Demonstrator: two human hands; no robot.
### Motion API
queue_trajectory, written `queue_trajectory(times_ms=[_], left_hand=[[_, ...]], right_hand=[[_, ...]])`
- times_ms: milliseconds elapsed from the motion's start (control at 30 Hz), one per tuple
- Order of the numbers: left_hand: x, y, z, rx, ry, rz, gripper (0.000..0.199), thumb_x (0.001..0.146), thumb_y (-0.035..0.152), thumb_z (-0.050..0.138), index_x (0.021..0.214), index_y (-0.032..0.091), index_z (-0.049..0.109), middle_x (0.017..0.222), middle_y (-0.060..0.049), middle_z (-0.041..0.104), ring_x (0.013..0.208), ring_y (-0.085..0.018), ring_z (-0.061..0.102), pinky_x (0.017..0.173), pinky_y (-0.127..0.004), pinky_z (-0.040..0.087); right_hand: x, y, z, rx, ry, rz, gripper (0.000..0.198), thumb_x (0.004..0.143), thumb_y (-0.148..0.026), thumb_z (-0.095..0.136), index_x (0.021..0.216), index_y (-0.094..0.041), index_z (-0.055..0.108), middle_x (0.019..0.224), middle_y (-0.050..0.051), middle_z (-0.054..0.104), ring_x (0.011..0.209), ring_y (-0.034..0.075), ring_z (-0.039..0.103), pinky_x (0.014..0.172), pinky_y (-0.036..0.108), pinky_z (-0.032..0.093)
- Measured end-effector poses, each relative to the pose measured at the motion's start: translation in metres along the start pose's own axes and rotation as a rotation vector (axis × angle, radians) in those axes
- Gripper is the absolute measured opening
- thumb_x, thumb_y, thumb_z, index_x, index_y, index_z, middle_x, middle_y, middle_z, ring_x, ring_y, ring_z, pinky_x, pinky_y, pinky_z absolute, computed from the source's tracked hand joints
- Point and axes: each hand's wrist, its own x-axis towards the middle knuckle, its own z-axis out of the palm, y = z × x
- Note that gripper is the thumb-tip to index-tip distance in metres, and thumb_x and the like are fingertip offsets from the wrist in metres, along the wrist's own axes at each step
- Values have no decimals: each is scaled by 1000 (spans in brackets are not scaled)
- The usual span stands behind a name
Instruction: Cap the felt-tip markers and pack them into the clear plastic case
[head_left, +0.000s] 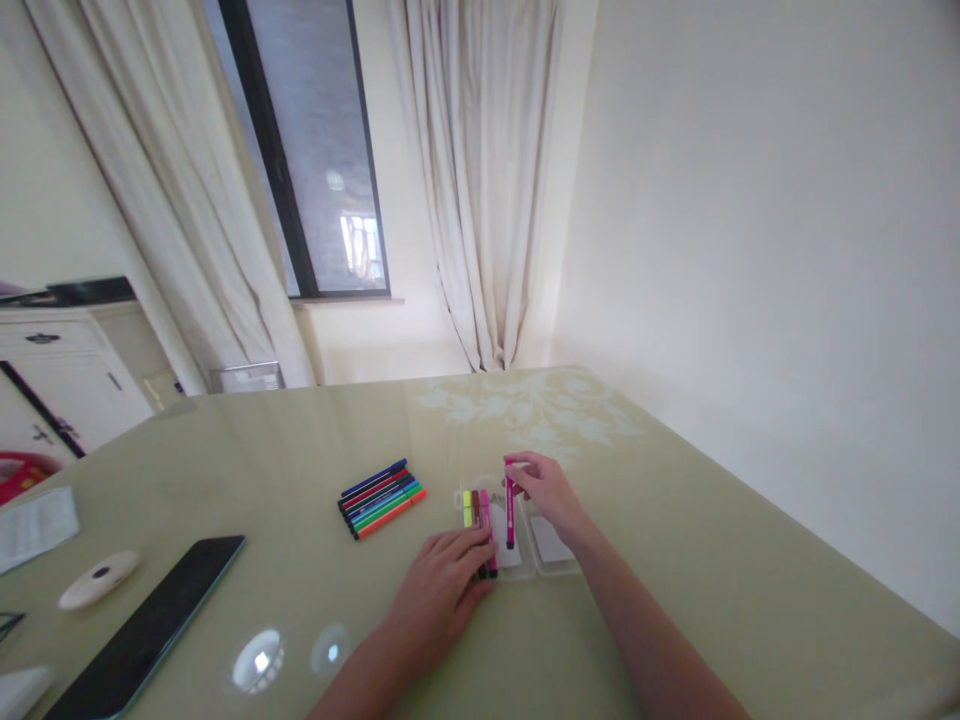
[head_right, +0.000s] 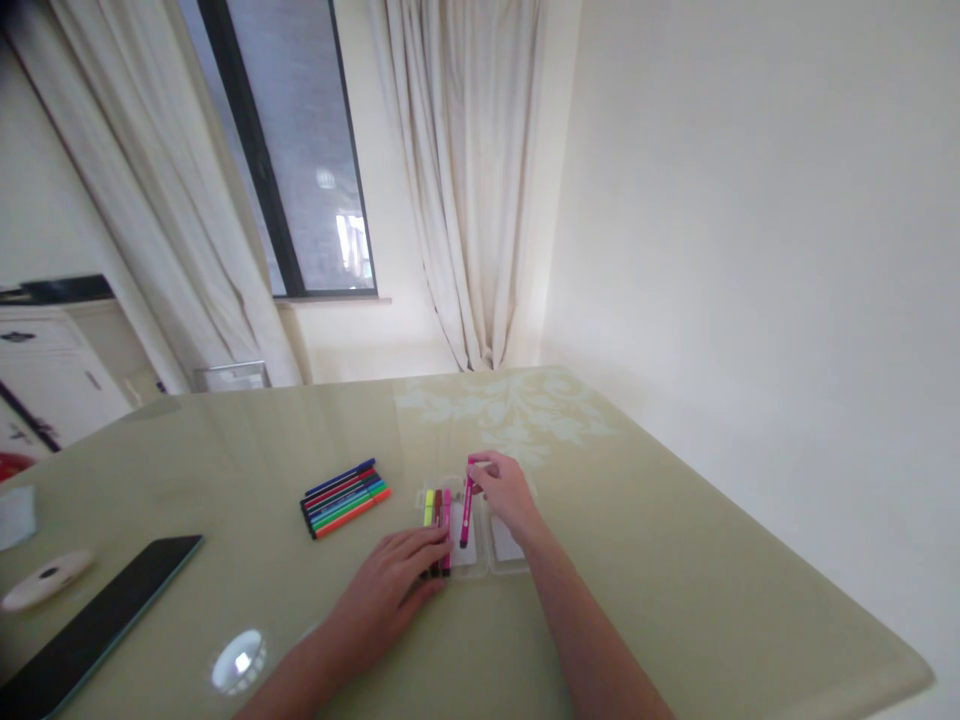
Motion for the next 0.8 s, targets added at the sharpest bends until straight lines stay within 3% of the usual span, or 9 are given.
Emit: queue_trajectory(times_ms=[67, 167, 400, 600, 800], left_hand=[[0, 0, -1, 1, -1, -16, 44, 97, 23, 61, 141, 28, 55, 144, -6, 62, 132, -24, 56, 112, -46, 45], [0, 0, -2, 55, -25, -3, 50, 96, 17, 61, 143, 33, 53, 146, -4, 59, 133, -26, 55, 111, -47, 45], [0, 5, 5, 147, -40, -6, 49, 94, 13, 62, 137, 37, 58, 146, -4, 57, 131, -29, 54, 109, -50, 47], [1, 9, 0, 130, -55, -31, 44, 95, 14, 60, 133, 37, 61, 145, -3, 57, 130, -28, 54, 107, -48, 47], [1, 4, 1, 108, -44, -28, 49, 95, 18, 63, 141, 33, 55, 145, -3, 59, 130, -27, 54, 110, -47, 45]], right_hand=[[-4, 3, 11, -127, -65, -38, 23, 84, -27, 62, 103, -17, 72, 73, 3, 75, 66, 18, 71, 66, 29, 52], [-10, 3, 25, -325, -53, -114, 19, 85, -19, 63, 100, -19, 74, 81, 4, 78, 74, 17, 72, 73, 28, 53], [-13, 2, 24, -719, -49, -198, 13, 88, -25, 67, 92, -19, 78, 94, 8, 75, 91, 22, 67, 84, 31, 47], [-12, 1, 23, -702, -69, -164, 10, 86, -21, 69, 92, -18, 76, 93, 7, 74, 89, 20, 65, 82, 29, 44], [-13, 4, 24, -621, -35, -164, 9, 86, -25, 72, 92, -19, 72, 84, 3, 72, 82, 18, 64, 77, 28, 44]])
